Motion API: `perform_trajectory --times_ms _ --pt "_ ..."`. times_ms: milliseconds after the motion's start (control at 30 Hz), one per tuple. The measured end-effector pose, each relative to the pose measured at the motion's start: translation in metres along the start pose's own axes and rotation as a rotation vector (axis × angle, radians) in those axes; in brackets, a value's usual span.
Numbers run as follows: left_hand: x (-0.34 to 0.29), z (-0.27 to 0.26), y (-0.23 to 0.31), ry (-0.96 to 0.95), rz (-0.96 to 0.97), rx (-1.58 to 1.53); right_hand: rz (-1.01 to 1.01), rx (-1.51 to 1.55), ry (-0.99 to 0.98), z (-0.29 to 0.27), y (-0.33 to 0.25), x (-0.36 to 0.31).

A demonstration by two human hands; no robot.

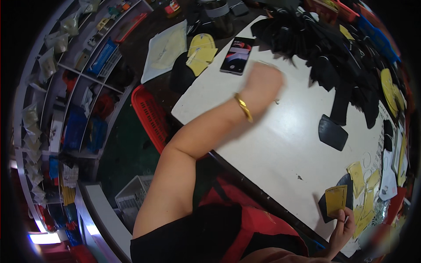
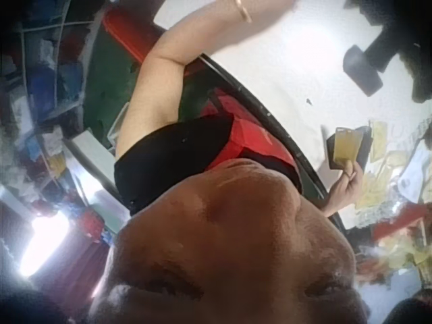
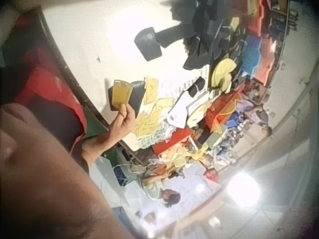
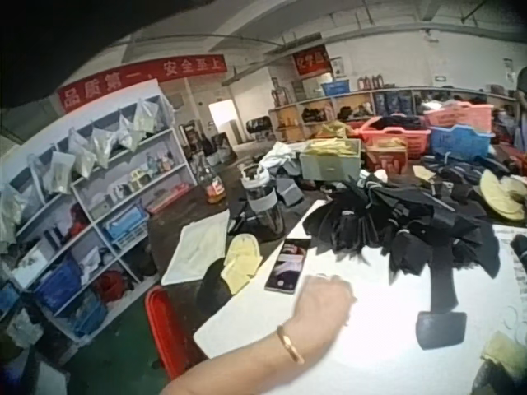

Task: Marking templates onto shoe material components using a silver marking pen in a manufacturing setting.

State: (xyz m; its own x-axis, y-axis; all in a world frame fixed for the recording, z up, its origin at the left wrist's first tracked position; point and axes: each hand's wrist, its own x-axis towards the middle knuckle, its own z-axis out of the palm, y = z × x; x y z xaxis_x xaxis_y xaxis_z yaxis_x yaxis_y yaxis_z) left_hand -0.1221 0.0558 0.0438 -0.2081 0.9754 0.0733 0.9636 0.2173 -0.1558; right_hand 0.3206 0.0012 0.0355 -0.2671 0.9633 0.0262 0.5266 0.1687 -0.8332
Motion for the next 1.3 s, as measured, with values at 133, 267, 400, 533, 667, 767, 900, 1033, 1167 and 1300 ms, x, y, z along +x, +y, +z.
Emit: perform_trajectory --times_ms 133,267,400,533,667,767,900,1033,1167,1300 --pt "-0.012 0.014 0.091 0.383 0.790 -0.430 -0.021 0.014 -0.010 0.019 -0.021 0.009" --pt "-0.020 0.035 0.143 0.464 0.752 -0.325 -0.139 -0.035 -0.136 0.022 -0.028 0.006" --pt "-0.018 0.039 0.155 0.484 0.799 -0.306 -0.080 -0.040 -0.116 0.018 -0.021 -0.001" --pt "-0.007 0.036 0.146 0.449 0.802 -0.460 -0.054 -0.015 -0.091 0.019 -0.022 0.005" --pt "-0.045 0.024 0.136 0.591 0.834 -0.563 -0.080 0.085 0.121 0.014 0.007 0.010" --pt "-0.120 0.015 0.122 0.417 0.959 -0.612 0.001 0.236 0.204 0.010 0.001 0.011" --pt "-0.152 0.028 0.114 0.475 0.865 -0.680 -0.005 0.185 -0.043 0.031 0.003 0.021" --pt "-0.165 0.033 0.110 0.488 0.795 -0.799 0.066 0.168 -0.109 0.041 -0.007 0.029" --pt "-0.164 0.031 0.104 0.523 0.770 -0.869 0.059 0.008 -0.110 0.048 -0.007 0.036" --pt "-0.173 0.008 0.093 0.511 0.721 -0.876 -0.001 -0.049 -0.171 0.058 -0.035 0.047"
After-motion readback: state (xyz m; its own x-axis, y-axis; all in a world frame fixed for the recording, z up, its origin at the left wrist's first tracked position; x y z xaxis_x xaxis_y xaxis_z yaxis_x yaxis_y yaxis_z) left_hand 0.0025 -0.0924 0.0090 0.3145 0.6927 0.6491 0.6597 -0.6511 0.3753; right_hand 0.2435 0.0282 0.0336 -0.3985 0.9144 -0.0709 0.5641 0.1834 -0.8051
